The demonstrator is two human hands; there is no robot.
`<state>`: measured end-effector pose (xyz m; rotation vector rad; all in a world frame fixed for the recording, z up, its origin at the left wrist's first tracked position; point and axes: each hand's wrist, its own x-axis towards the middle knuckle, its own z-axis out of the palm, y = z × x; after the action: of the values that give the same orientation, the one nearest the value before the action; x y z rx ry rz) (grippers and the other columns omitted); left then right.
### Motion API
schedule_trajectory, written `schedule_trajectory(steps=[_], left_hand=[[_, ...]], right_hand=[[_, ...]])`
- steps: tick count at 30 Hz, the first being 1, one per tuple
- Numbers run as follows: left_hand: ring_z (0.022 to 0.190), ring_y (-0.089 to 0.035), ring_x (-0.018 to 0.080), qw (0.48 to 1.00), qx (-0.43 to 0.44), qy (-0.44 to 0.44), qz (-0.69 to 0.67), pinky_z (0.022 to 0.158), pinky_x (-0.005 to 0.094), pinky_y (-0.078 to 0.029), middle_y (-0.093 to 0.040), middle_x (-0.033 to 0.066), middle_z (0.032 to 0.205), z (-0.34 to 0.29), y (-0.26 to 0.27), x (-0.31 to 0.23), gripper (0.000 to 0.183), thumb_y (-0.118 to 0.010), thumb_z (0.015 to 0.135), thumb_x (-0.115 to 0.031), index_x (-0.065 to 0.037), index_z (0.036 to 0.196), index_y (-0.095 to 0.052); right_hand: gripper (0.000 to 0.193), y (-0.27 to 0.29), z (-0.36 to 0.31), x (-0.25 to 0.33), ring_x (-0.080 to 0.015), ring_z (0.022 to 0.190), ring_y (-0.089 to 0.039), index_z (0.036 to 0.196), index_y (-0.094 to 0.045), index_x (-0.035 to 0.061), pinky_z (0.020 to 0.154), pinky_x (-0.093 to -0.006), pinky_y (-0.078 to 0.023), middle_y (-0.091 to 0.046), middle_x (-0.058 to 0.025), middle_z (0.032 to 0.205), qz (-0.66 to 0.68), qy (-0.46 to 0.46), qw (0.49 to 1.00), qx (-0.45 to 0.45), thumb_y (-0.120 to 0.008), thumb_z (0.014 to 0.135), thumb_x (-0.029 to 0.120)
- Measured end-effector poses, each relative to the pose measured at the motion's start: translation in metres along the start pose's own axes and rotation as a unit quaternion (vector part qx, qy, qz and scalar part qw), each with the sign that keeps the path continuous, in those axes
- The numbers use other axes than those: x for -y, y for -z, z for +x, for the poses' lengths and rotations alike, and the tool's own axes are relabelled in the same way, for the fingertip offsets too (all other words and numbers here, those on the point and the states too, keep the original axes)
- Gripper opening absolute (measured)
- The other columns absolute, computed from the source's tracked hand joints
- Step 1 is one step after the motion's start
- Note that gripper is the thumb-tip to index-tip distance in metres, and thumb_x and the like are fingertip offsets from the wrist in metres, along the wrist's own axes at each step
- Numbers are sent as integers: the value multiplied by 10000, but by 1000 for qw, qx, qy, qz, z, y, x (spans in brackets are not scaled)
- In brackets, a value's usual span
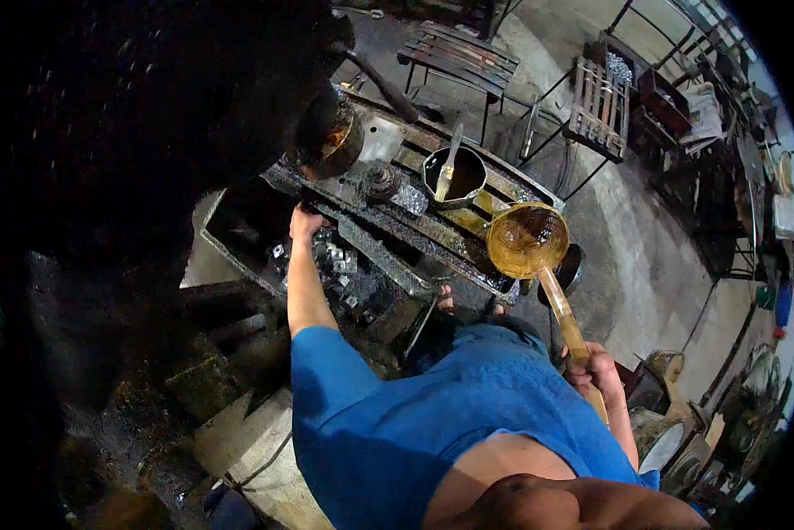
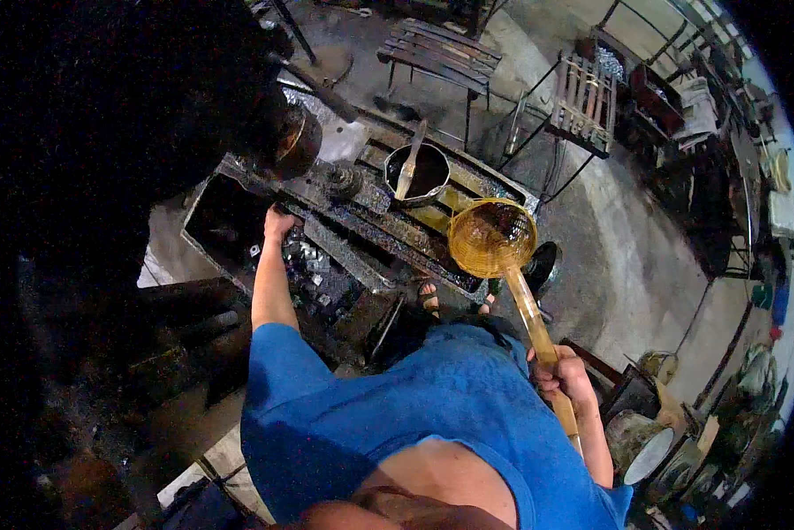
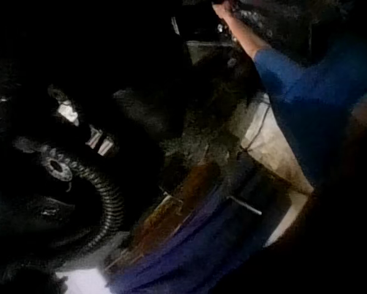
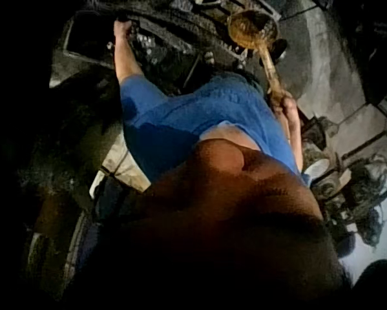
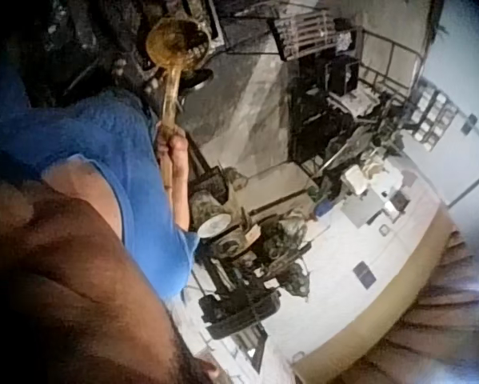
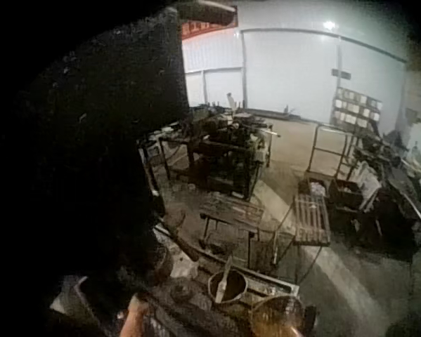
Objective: The person uses a wooden ladle to scoop metal parts from a liquid bath, holds them over the bath to drain, and then places them into a separate container.
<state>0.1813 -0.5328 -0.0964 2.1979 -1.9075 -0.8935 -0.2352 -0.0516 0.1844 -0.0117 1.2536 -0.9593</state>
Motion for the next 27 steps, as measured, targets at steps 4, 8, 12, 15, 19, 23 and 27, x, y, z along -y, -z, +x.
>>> schedule_trajectory(steps=[4, 8, 12, 15, 19, 23, 27], left_hand=[[986, -569, 290, 995, -71, -43, -60, 808, 387, -463, -609, 92, 1038, -54, 12, -49, 629, -720, 511, -184, -128, 1104, -519], [983, -559, 322, 990, -126, -28, 56, 795, 408, -465, -601, 114, 1025, -67, 13, -59, 442, -612, 609, -160, -99, 1037, -520], [936, -581, 324, 977, -138, -58, 153, 788, 398, -485, -589, 130, 1009, -63, 6, -53, 464, -627, 603, -162, -66, 1044, -523], [907, -594, 327, 978, -96, -47, 176, 776, 400, -491, -605, 158, 981, -53, 6, -57, 390, -643, 582, -172, -47, 946, -579], [886, -590, 355, 985, -100, -68, 122, 774, 408, -480, -621, 197, 892, -44, 1, -49, 304, -640, 578, -191, -16, 823, -598], [887, -574, 374, 982, -143, -89, 82, 765, 427, -467, -606, 218, 900, -30, -8, -19, 325, -648, 577, -225, 1, 802, -582], [867, -587, 361, 976, -166, -125, 71, 752, 411, -470, -622, 197, 849, -30, -9, -21, 321, -676, 552, -240, -2, 754, -601]], right_hand=[[416, -8, -3, 2, -41, 395, -263, 934, -516, -11, 334, -186, -208, -324, 29, 538, 22, -15, 1000, 2, -492, 565, 180], [405, -12, -4, 3, -42, 394, -267, 919, -520, -13, 335, -185, -213, -327, 27, 537, 31, -15, 999, 3, -488, 559, 168], [398, -12, -3, -2, -50, 391, -284, 906, -518, -22, 339, -190, -227, -345, 14, 534, 26, 9, 999, -21, -477, 548, 147], [339, -4, -2, -10, -53, 397, -323, 900, -522, -6, 321, -198, -265, -351, 19, 551, 43, 15, 999, 6, -436, 590, 99], [344, -3, 0, -11, -60, 414, -336, 915, -523, -7, 350, -218, -273, -370, 11, 549, 15, 26, 999, 18, -433, 597, 87], [342, -6, -6, 5, -64, 412, -323, 921, -516, -10, 345, -219, -259, -358, 14, 536, 16, 3, 1000, 21, -428, 602, 77], [363, 9, -3, 17, -63, 416, -317, 942, -512, -16, 340, -223, -250, -347, 8, 551, 13, -11, 999, 48, -420, 604, 79]])
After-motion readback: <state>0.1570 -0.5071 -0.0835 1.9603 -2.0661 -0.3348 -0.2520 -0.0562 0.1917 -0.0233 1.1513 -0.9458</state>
